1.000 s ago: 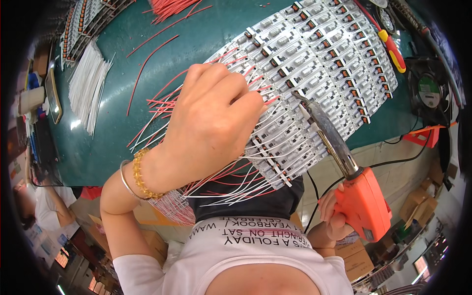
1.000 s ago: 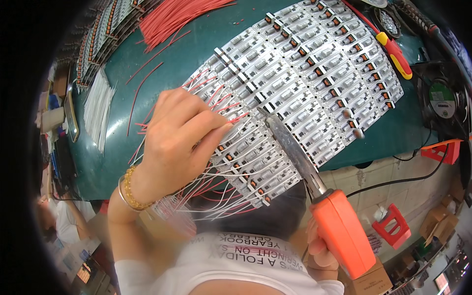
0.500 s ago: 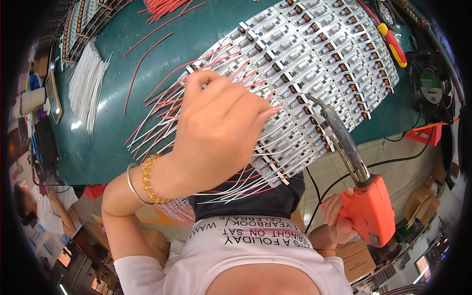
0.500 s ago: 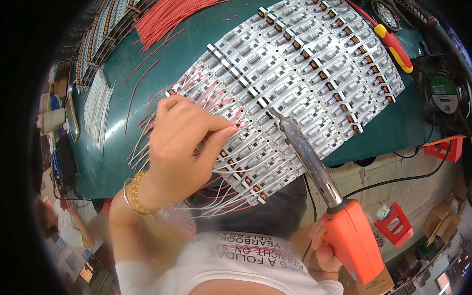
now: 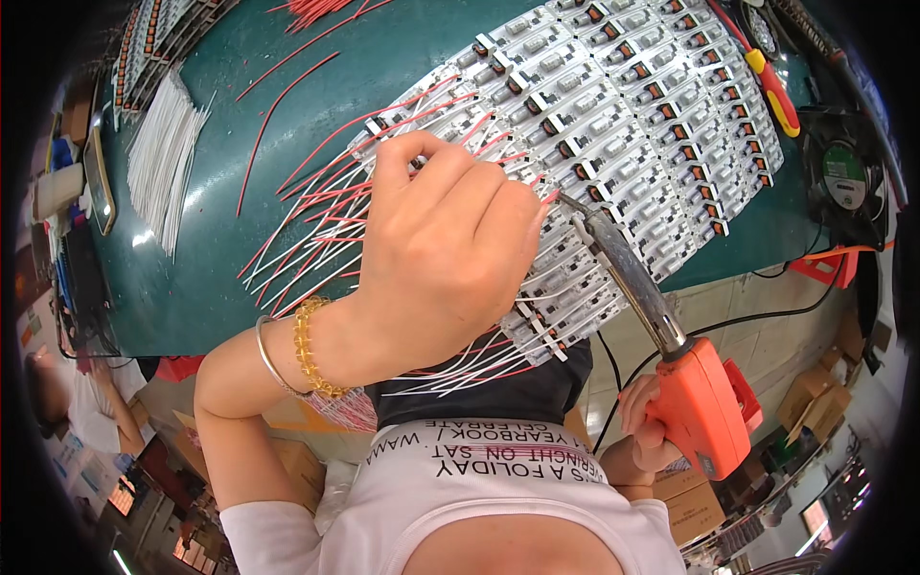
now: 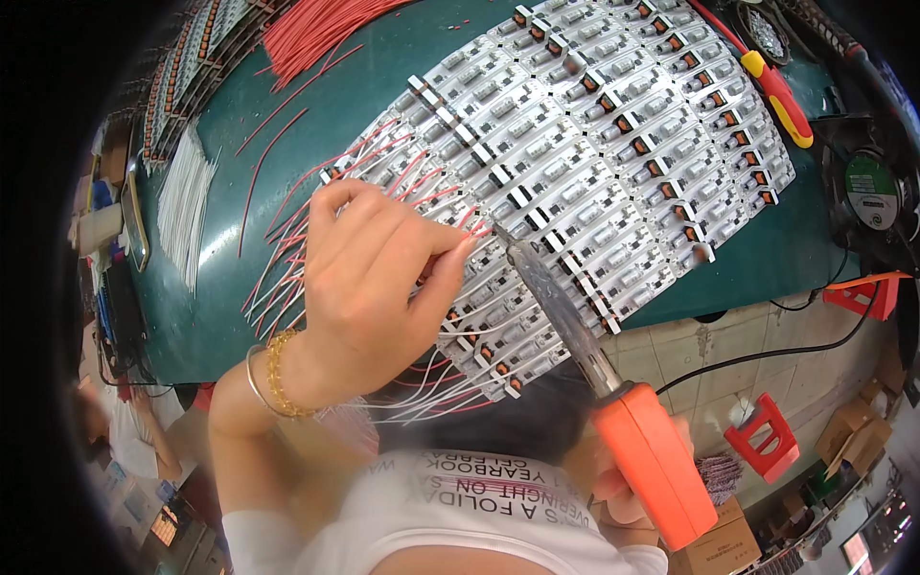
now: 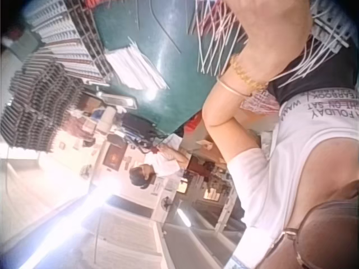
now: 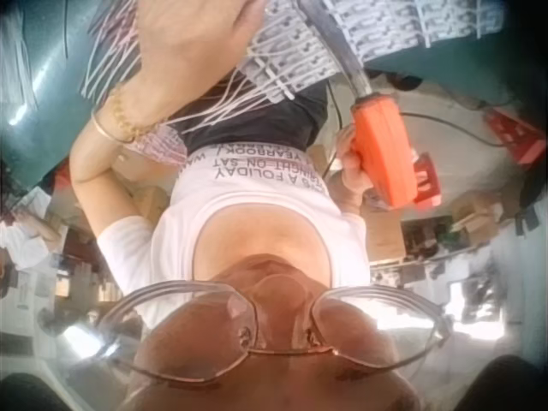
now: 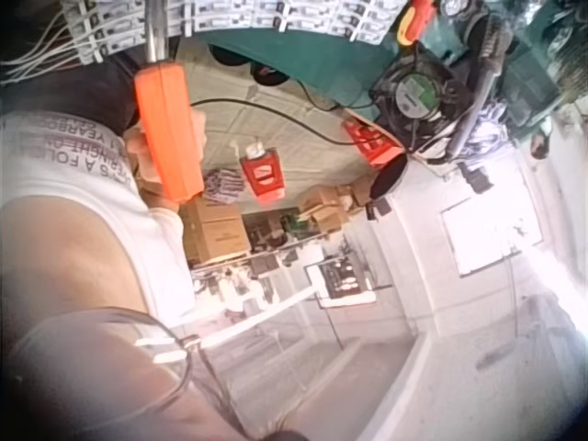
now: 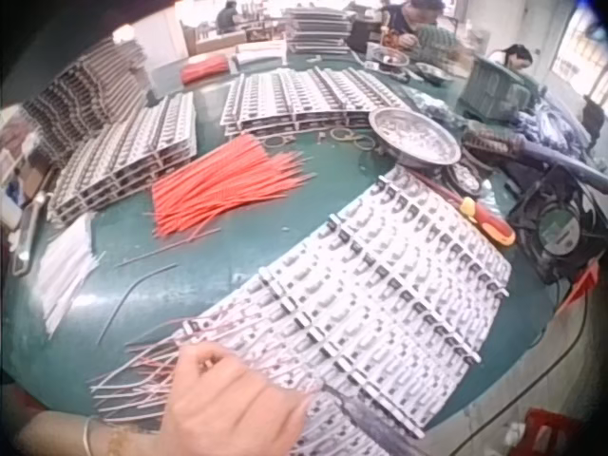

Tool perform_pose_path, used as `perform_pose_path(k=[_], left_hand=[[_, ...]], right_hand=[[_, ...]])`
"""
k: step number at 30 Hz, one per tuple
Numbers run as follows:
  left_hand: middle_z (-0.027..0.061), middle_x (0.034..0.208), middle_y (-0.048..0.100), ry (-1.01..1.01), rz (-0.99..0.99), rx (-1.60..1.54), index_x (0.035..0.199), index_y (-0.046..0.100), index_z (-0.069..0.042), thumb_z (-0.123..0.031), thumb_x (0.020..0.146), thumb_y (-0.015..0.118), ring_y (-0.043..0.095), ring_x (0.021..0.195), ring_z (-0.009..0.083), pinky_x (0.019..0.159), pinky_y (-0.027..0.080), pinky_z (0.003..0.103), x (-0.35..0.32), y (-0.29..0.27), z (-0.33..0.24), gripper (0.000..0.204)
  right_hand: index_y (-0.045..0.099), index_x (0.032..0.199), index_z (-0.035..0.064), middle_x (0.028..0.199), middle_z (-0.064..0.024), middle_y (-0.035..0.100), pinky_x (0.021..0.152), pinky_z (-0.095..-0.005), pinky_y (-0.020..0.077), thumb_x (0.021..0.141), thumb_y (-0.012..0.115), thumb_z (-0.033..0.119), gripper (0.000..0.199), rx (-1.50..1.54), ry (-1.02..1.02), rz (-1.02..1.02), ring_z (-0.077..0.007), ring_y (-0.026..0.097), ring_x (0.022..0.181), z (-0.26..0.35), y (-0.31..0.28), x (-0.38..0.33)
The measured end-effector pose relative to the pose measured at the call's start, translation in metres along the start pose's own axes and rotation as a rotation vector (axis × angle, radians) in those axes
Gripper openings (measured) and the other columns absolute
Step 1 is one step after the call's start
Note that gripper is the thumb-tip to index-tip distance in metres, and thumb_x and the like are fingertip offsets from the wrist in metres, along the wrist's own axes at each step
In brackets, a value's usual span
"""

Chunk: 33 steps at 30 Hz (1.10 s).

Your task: The person uses a soldering iron to attach red and white wires to a grid of electronic components on a circuit board. They repeatedly pick up individual wires, position them against the board, and apply the soldering iron to secure the connections.

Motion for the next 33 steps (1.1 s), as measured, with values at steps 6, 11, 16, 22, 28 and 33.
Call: perform_pose_path(k=[6, 11, 16, 22, 28, 33], left_hand=[[0.0024, 0.063, 0.053, 0.013, -0.002, -0.012, 0.074, 0.061, -0.006, 0.001, 0.07, 0.075, 0.049, 0.06, 0.0216, 0.074, 0.04, 0.038, 0.001, 0.002, -0.001, 0.017], [0.0029, 0.065, 0.054, 0.019, 0.006, 0.006, 0.075, 0.062, -0.006, -0.001, 0.069, 0.076, 0.049, 0.061, 0.0221, 0.073, 0.04, 0.038, 0.001, 0.001, -0.001, 0.016], [0.0025, 0.068, 0.055, 0.063, -0.07, -0.009, 0.079, 0.067, -0.007, -0.003, 0.065, 0.079, 0.05, 0.066, 0.0232, 0.072, 0.041, 0.037, 0.005, -0.011, -0.002, 0.018], [0.0027, 0.068, 0.053, 0.005, -0.018, -0.106, 0.076, 0.066, -0.008, -0.002, 0.065, 0.08, 0.05, 0.068, 0.0224, 0.073, 0.04, 0.037, 0.007, -0.017, -0.004, 0.018], [0.001, 0.068, 0.054, -0.021, 0.028, -0.092, 0.076, 0.061, -0.008, -0.001, 0.07, 0.076, 0.05, 0.066, 0.0209, 0.076, 0.037, 0.037, 0.002, 0.005, -0.01, 0.018], [0.0019, 0.07, 0.055, -0.002, 0.023, -0.057, 0.079, 0.06, -0.008, 0.0, 0.071, 0.075, 0.051, 0.067, 0.0216, 0.076, 0.038, 0.037, -0.003, 0.007, -0.011, 0.019]], right_hand=[[0.053, 0.113, -0.0013, 0.074, -0.0011, 0.052, 0.058, -0.0291, 0.0423, 0.078, 0.065, 0.065, 0.076, -0.052, -0.125, -0.018, -0.0144, 0.05, 0.063, 0.004, -0.006, -0.011], [0.045, 0.13, -0.0065, 0.049, 0.0037, 0.045, 0.045, -0.0255, 0.0411, 0.088, 0.062, 0.054, 0.076, 0.214, -0.205, 0.066, -0.0098, 0.043, 0.04, 0.013, 0.011, 0.008], [0.044, 0.131, -0.0067, 0.049, 0.0038, 0.044, 0.044, -0.025, 0.0406, 0.089, 0.061, 0.055, 0.077, 0.221, -0.165, -0.031, -0.0096, 0.043, 0.04, 0.015, 0.009, 0.006], [0.043, 0.131, -0.007, 0.049, 0.0042, 0.043, 0.045, -0.0245, 0.04, 0.087, 0.061, 0.057, 0.08, 0.177, -0.168, 0.087, -0.0091, 0.042, 0.04, 0.028, 0.016, 0.01], [0.048, 0.084, 0.0027, 0.053, 0.003, 0.046, 0.046, -0.0262, 0.0371, 0.081, 0.065, 0.062, 0.062, 0.118, -0.101, 0.096, -0.0115, 0.044, 0.045, 0.019, 0.008, 0.002], [0.053, 0.062, 0.0057, 0.054, 0.0019, 0.048, 0.047, -0.0283, 0.0354, 0.08, 0.066, 0.064, 0.062, 0.045, -0.082, 0.04, -0.0145, 0.046, 0.046, 0.014, 0.006, 0.004]])
Point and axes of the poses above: each hand's wrist, its own x-axis towards the middle knuckle, its own y-axis out of the palm, z = x × y, the point moved 8 cm from there along x, towards the middle knuckle
